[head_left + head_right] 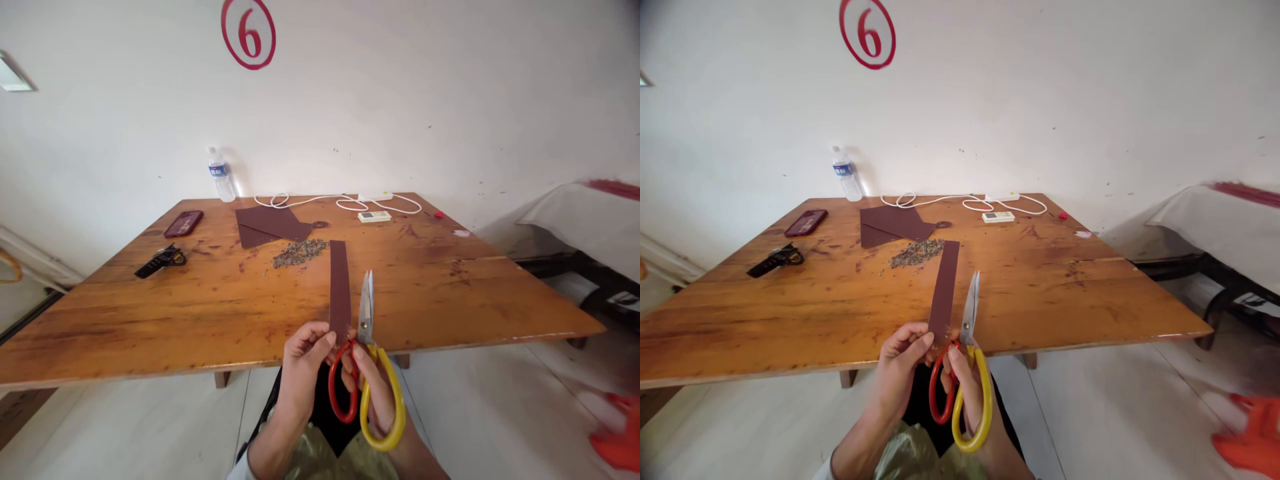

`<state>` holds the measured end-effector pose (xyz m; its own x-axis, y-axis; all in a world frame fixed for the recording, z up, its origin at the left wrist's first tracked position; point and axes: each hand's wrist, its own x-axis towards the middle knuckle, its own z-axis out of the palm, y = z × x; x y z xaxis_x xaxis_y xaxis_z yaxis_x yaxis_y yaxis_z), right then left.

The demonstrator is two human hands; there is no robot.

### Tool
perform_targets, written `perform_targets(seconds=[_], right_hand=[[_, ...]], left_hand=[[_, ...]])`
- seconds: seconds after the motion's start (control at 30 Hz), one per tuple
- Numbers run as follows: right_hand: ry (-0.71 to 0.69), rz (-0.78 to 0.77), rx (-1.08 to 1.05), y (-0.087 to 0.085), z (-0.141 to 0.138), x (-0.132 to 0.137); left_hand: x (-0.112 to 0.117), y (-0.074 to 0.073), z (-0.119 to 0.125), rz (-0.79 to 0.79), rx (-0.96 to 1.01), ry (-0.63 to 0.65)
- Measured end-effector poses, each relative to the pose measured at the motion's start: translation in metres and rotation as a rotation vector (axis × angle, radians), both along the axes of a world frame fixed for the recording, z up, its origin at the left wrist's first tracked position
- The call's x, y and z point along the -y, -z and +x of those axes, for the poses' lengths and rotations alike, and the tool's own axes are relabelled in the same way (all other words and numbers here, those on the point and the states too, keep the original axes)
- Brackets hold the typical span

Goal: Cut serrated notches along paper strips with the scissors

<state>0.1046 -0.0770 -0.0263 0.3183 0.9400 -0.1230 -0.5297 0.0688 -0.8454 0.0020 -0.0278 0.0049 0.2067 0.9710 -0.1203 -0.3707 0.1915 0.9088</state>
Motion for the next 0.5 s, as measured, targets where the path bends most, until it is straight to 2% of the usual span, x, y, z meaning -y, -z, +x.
perform_targets(seconds=[0.17,0.37,0.5], right_hand=[[0.008,0.066,0.056,-0.009,0.007,-0.001],[0.091,-0.007,0.113,-0.012,0.012,-0.001],[0.062,-0.007,0.095,-0.013,0.013,0.001]], left_hand=[[0.011,-0.003,-0.001,-0.042,-0.013,0.102],[0.017,-0.001,-0.004,0.019,-0.128,0.198],[0.015,-0.005,-0.007,0.077,-0.179,0.146]])
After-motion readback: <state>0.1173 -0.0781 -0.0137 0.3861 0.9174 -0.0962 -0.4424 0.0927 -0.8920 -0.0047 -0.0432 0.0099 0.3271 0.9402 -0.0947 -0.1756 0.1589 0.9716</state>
